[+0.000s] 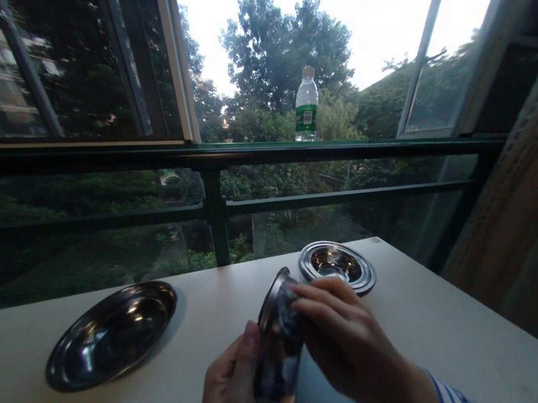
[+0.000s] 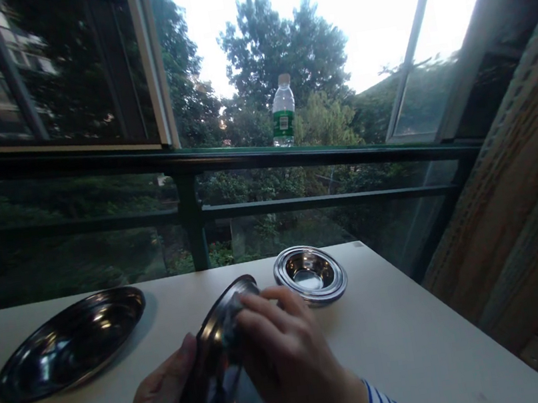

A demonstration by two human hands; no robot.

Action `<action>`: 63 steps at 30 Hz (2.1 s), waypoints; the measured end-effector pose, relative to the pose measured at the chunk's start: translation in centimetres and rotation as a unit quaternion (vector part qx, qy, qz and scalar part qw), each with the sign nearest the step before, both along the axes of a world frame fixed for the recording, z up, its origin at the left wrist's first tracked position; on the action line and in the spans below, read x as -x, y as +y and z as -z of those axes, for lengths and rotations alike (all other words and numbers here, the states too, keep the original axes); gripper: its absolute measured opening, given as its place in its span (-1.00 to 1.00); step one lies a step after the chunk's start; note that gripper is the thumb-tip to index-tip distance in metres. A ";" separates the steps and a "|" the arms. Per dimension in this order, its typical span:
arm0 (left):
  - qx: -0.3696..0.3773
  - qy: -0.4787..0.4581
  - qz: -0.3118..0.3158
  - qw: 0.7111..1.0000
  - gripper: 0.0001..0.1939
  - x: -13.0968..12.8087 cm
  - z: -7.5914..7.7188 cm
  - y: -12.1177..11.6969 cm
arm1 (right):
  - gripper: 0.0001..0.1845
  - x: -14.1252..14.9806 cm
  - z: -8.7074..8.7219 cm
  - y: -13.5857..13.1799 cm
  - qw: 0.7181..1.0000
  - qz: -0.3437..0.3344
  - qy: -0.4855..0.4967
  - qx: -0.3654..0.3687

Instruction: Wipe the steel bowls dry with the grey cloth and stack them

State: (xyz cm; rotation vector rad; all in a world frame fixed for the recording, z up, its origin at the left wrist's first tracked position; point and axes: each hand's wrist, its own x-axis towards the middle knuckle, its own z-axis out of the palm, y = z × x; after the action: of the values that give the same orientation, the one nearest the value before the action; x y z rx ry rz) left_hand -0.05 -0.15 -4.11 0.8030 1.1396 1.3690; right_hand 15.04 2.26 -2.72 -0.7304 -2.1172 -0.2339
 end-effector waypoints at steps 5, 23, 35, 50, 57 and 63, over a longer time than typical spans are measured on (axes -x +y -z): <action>-0.004 -0.009 0.010 1.000 -0.60 0.1 -0.2 -0.1 | -0.84 0.1 0.0 -0.2 0.998 -0.040 -0.024 -0.035; -0.003 0.008 0.000 1.000 -0.60 -0.5 -0.2 -0.6 | -0.76 -0.5 -0.2 0.0 0.999 -0.047 -0.026 0.006; 0.001 0.037 0.004 0.999 -0.56 -0.5 0.3 -0.5 | -0.82 -0.4 -0.5 -0.2 0.999 0.008 -0.013 0.034; -0.016 0.041 -0.019 0.999 -0.55 -0.6 0.1 -0.6 | -0.85 -0.3 -0.4 -0.4 0.998 -0.032 -0.059 -0.002; -0.015 0.031 -0.012 0.999 -0.58 -0.3 0.1 -0.5 | -0.79 0.2 -0.1 -0.5 0.999 -0.012 -0.030 -0.008; -0.035 0.004 -0.015 0.999 -0.64 0.0 -0.4 -0.3 | -0.72 0.5 0.7 -0.6 0.999 -0.019 -0.033 -0.037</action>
State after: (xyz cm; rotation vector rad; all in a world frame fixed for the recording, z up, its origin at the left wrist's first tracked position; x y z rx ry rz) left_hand -0.07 -0.45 -3.75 0.8453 1.1194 1.4377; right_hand 14.54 1.67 -3.40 -0.6472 -2.1701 -0.3176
